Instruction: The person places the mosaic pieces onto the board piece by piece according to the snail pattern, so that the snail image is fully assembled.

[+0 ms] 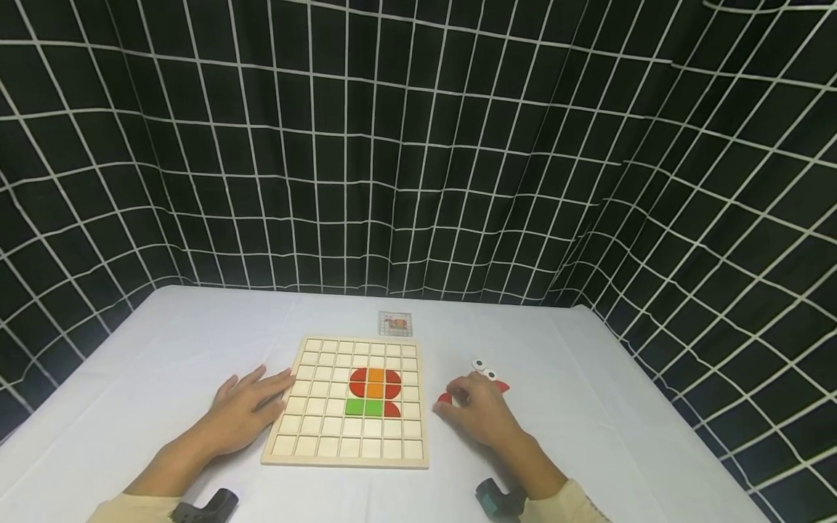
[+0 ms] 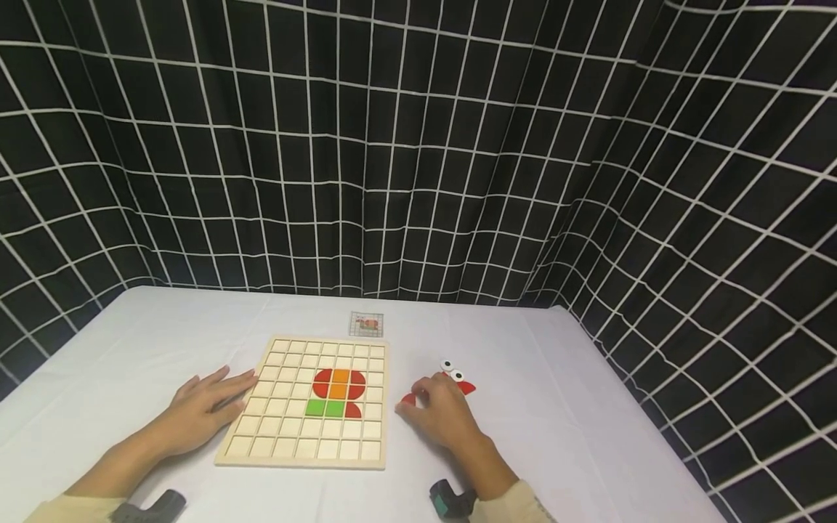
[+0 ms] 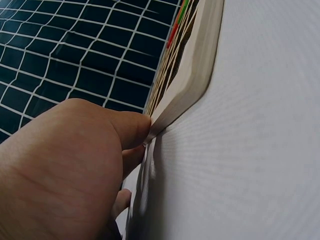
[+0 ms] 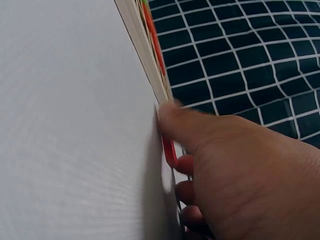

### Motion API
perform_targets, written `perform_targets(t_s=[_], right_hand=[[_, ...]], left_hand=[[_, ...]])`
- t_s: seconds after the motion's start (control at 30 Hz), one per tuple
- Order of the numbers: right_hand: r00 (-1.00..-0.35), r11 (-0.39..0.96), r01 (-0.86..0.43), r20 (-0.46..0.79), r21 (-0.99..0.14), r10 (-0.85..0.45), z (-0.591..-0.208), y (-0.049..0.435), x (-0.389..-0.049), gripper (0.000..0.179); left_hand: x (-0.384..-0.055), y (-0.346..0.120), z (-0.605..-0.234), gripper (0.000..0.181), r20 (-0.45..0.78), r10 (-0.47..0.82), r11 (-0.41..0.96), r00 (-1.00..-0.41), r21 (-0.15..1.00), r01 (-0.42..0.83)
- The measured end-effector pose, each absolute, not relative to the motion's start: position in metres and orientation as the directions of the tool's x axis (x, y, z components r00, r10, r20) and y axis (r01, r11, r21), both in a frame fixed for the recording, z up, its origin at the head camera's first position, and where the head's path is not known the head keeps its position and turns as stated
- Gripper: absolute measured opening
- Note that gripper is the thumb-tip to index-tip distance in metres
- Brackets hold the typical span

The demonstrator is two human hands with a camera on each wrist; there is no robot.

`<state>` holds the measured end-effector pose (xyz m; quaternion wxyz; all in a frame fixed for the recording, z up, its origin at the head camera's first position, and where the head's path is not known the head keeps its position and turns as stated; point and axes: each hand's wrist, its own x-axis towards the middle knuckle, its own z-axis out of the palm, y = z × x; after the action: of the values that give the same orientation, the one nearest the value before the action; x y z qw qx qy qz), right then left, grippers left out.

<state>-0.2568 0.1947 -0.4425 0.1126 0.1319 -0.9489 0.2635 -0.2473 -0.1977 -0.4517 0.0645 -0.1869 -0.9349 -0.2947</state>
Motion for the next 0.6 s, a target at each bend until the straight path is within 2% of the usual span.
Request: perform_targets(t_s=[0.07,0.27,0.43,0.6], right_hand=[[-0.939,0.827,-0.316,0.276,-0.466,-0.203,-0.4423,0.1931,-0.2562,0.020],[-0.929,0.826,-0.332,0.310,-0.455,-0.203,-0.4420,0.1915,-0.2558,0.020],[-0.941,0.865,-0.270,0.308,-0.423,-0.144,-0.4451,0.1892,-0.2568,0.032],[-0.933,0.870,-0.289,0.321,-0.399,-0.163,-0.4458,0.1888,-0.2571,0.017]], left_hand=[[-0.2468,-0.1981,-0.4519,0.039,0.231,0.310,0.757,-0.922,0.527,0.387],[-0.2465,-0.1992,-0.4529,0.039,0.232,0.312,0.755,-0.921,0.528,0.389],[-0.2468,-0.2002,-0.4534,0.039,0.231,0.312,0.756,-0.922,0.527,0.388],[-0.2468,-0.2014,-0.4544,0.039,0.232,0.310,0.756,-0.922,0.527,0.387]])
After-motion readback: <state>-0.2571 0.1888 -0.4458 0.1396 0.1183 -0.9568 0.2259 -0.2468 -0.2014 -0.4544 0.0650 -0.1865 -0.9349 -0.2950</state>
